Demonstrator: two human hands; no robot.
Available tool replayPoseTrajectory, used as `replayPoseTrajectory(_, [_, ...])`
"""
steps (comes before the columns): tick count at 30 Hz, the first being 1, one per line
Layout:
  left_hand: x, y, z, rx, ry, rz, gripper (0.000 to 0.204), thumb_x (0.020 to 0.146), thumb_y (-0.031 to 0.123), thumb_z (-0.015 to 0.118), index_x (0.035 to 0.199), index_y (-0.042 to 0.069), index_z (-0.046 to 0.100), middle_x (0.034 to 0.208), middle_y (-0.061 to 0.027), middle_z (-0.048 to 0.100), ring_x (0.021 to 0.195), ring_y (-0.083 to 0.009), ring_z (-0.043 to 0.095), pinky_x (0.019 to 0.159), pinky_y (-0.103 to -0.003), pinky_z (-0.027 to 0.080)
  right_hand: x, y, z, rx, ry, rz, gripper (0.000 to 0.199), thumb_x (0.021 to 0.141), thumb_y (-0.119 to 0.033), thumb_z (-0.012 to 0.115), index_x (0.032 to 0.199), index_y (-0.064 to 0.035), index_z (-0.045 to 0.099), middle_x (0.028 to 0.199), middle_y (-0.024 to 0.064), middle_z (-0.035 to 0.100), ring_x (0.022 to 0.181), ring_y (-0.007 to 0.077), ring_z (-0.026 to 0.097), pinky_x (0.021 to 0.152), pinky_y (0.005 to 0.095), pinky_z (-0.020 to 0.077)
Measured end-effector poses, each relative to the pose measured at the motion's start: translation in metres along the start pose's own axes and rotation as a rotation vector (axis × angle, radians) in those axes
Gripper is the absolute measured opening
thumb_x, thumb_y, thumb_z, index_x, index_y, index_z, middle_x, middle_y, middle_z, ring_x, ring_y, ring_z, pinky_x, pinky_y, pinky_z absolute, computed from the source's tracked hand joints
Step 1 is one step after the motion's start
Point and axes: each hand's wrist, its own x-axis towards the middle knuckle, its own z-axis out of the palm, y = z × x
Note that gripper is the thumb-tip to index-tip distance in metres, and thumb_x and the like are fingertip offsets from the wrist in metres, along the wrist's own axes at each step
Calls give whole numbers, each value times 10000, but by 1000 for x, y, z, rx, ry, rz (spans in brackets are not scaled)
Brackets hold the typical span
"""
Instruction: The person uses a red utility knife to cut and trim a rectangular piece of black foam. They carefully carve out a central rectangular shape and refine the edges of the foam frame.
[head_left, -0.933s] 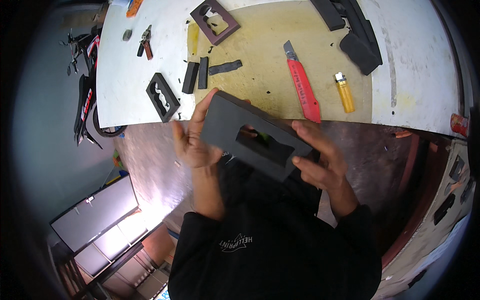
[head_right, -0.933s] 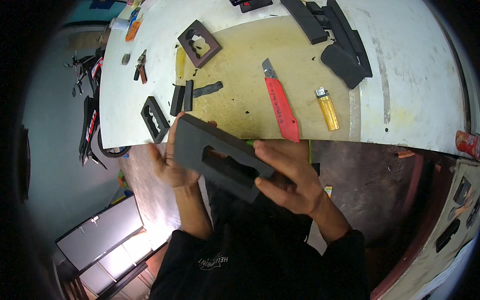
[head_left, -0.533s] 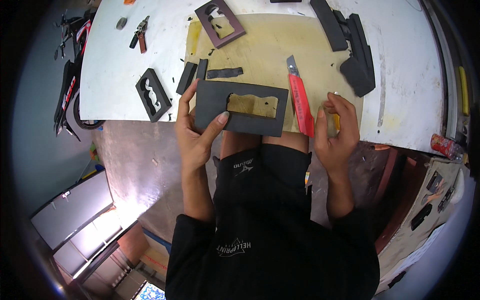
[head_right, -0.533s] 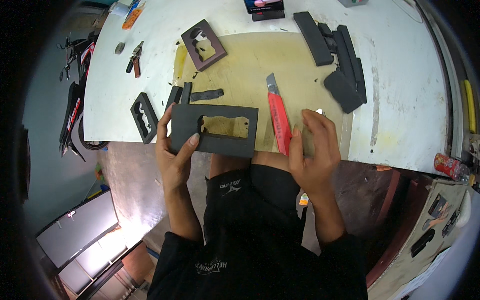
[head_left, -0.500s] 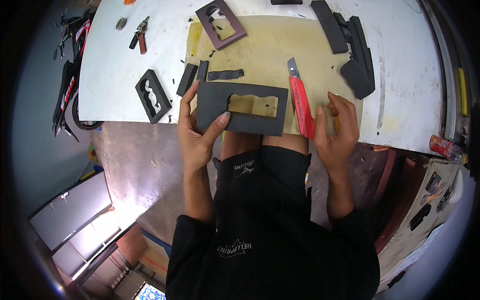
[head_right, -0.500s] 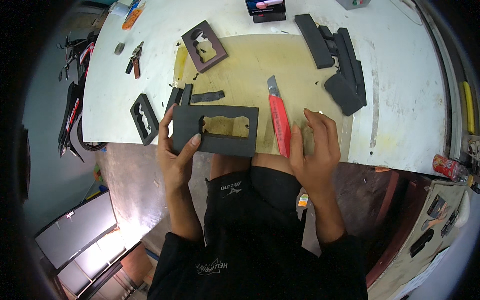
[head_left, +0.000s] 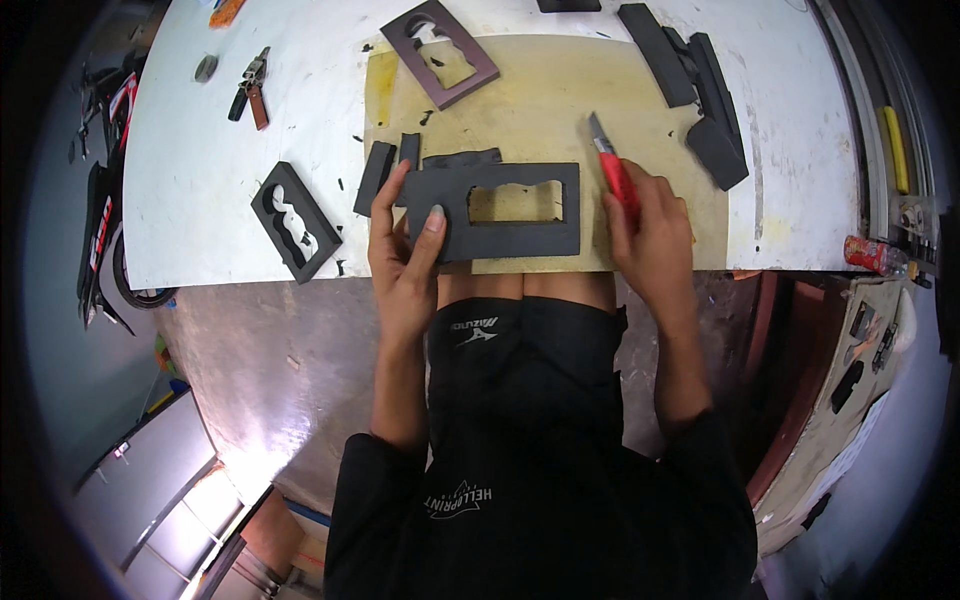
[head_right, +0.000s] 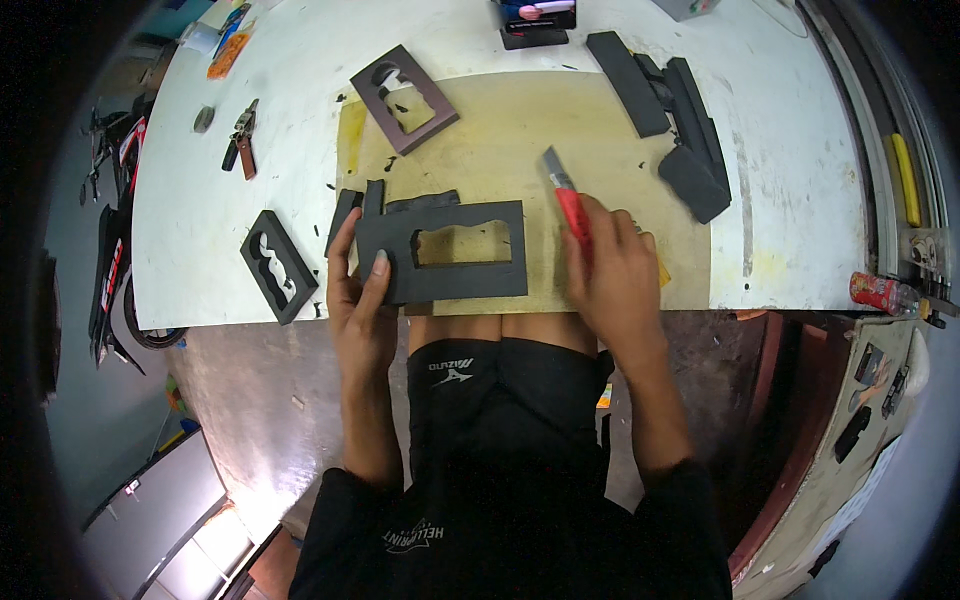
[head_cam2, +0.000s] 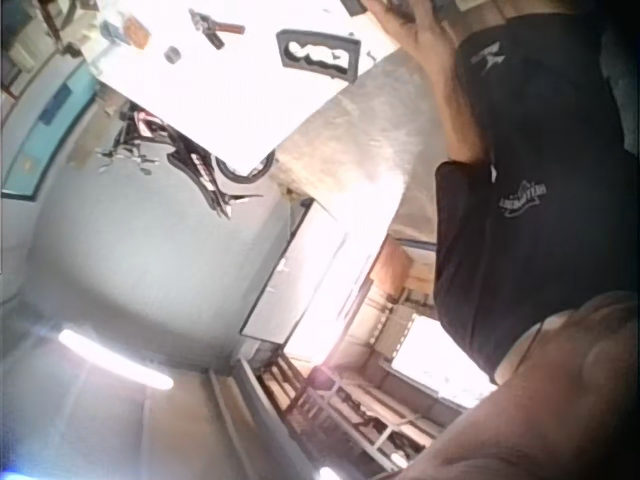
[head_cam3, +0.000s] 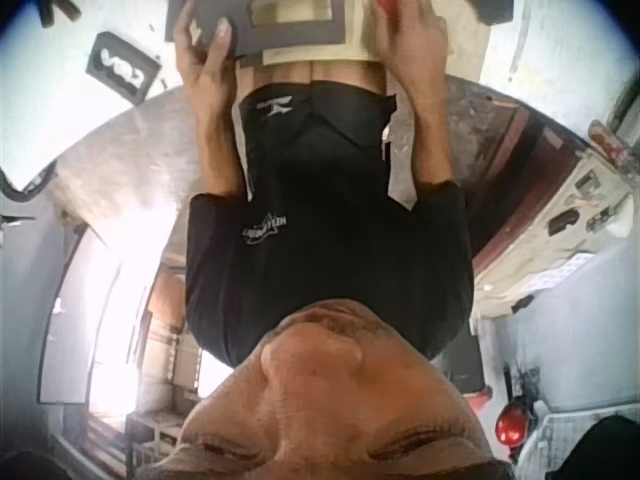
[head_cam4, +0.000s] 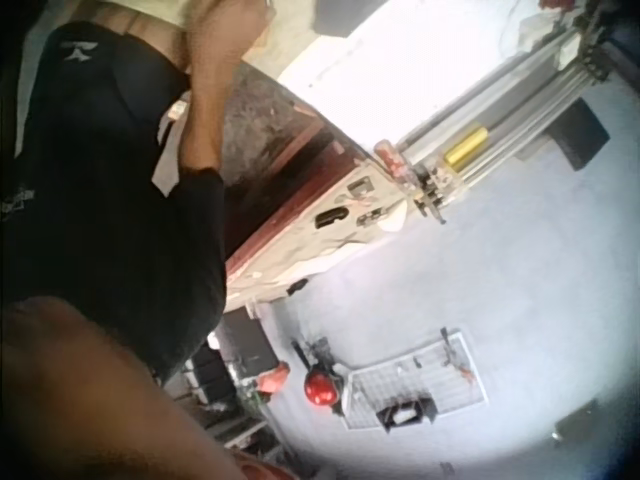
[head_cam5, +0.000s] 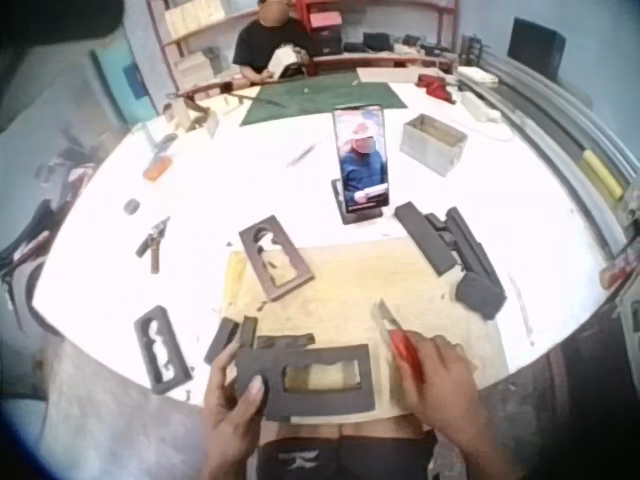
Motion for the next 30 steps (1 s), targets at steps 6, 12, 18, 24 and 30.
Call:
replayPoseTrajectory(6, [4,-13,-9,-62,13,0,567,976,19,615,1491,11,377,1273,-138,614,1125,-152,605,971,-273,470,5,-1,-15,619,123,331,336,1028,-166,566,1327,-14,555,943,130,686,712,138,622,623,264,494])
replayPoseTrajectory(12, [5,-22,-10,-48,38,-1,562,976,15,596,1489,5,368,1257,-161,631,1086,-159,630,960,-290,480,-20,-19,-33,1082,60,567,365,1059,-170,498,1384,-10,460,951,151,708,624,112,606,592,250,500])
replayPoseTrajectory(18, [9,-22,-9,-36,47,-6,572,964,11,613,1484,4,374,1260,-151,620,1080,-158,623,957,-281,471,-43,-25,-33,1166,78,589,304,1054,-142,488,1311,19,471,983,214,700,610,174,629,565,272,518])
replayPoseTrajectory(24, [4,-24,-2,-51,80,34,495,949,0,639,1395,23,424,1203,-137,637,1064,-156,620,943,-280,465,-55,-9,-28,1551,-28,576,494,1040,-285,502,1383,57,406,1207,339,617,856,330,713,648,355,585])
replayPoseTrajectory(30, [-12,-33,-6,-68,114,-117,368,916,-32,690,1168,71,443,1005,-80,614,795,-72,586,696,-195,462,-51,-1,-27,1942,-107,156,1109,872,-733,547,1506,107,198,1435,378,436,1211,462,581,851,493,551])
